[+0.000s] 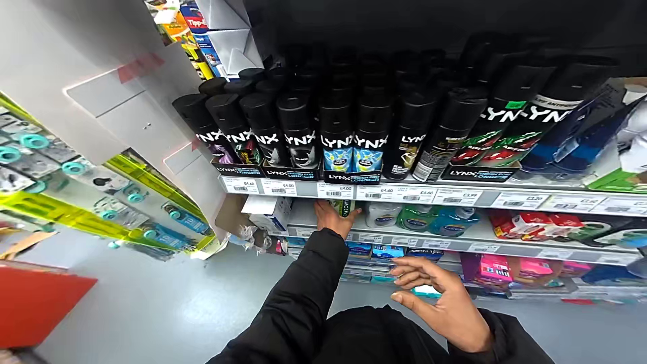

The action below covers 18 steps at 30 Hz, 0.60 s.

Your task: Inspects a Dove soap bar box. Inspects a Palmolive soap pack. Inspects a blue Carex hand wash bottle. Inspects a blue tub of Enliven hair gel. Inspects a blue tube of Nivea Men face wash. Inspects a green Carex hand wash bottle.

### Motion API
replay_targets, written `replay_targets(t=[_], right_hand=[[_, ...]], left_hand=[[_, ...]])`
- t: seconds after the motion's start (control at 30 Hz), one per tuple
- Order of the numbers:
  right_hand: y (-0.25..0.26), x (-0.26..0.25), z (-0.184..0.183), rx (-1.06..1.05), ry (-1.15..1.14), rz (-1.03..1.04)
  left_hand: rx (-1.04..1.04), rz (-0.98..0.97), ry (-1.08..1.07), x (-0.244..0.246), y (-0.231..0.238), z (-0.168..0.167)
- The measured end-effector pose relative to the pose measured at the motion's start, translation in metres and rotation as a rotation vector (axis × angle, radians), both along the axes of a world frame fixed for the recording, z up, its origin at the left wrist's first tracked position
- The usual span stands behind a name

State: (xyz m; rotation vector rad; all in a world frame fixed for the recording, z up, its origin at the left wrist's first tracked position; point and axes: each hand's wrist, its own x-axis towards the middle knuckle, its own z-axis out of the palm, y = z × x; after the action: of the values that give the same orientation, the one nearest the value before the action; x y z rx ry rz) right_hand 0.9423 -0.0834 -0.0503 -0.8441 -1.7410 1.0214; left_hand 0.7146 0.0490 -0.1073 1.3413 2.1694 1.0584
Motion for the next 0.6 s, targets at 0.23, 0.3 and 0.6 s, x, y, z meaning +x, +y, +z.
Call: replay_targets(t=[0.23,0.3,0.6], right_hand=[[0.005,0.051,-0.006,-0.043,-0.047,0.05],[0.006,0.064,-0.01,-0.058,-0.07,0.077],[0.015,0.072,-0.023,-0.123,-0.147,0.233]], left_hand=[[0.096,0.134,0.004,0.005,-0.003,-0.003],[0.058,0.145,0.014,0.003,-0.005,-0.001],[-0.12,0.213,-0.114,0.002,-0.093,0.025]])
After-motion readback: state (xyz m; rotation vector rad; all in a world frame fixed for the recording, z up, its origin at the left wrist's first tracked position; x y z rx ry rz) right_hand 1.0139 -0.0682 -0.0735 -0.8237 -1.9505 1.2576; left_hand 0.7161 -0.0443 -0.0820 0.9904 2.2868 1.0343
